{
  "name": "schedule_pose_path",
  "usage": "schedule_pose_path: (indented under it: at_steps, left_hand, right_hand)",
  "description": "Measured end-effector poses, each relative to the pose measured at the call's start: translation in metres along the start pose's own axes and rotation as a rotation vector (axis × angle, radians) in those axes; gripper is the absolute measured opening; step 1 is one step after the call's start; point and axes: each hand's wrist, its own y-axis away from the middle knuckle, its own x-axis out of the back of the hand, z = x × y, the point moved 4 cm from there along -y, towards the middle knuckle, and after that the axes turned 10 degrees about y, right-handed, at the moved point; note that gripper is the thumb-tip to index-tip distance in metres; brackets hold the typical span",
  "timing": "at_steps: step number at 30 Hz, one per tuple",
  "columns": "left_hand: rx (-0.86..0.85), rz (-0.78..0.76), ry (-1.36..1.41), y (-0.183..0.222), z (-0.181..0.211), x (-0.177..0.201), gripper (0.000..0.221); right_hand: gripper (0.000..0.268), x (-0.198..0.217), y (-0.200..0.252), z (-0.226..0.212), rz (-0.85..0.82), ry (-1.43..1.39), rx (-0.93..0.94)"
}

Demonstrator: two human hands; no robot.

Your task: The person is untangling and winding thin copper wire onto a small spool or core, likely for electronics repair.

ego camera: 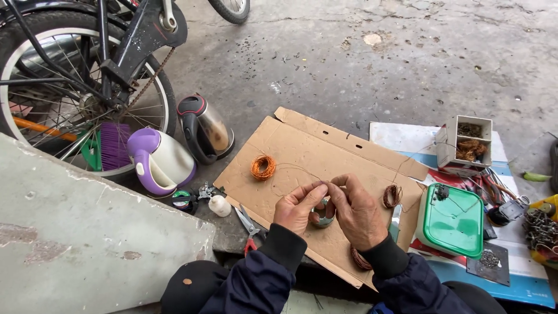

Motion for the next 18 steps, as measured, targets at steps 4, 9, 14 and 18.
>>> schedule_pose_path:
  at_steps: [4,9,14,18]
  left_hand:
    - [-0.037,-0.009,-0.017,0.008,0.01,-0.004,0.037]
    - [-0.115,0.004,-0.096,0.008,0.014,0.002,0.03]
    - [-0.185,0.031,-0.2,0.011,0.016,0.0,0.021]
    - [-0.227,0.04,-0.276,0.019,0.019,-0.005,0.018]
  right_hand:
    - [0.021,0.002,-0.001,0.004,-0.009,-0.042,0.02]
    - [0.017,0.0,-0.002,0.002,0.033,-0.02,0.072]
    - [0.011,0.002,0.0,0.006,0.085,0.089,0.148]
    - [0.013,0.003,0.001,-0.001,0.105,0.111,0.191]
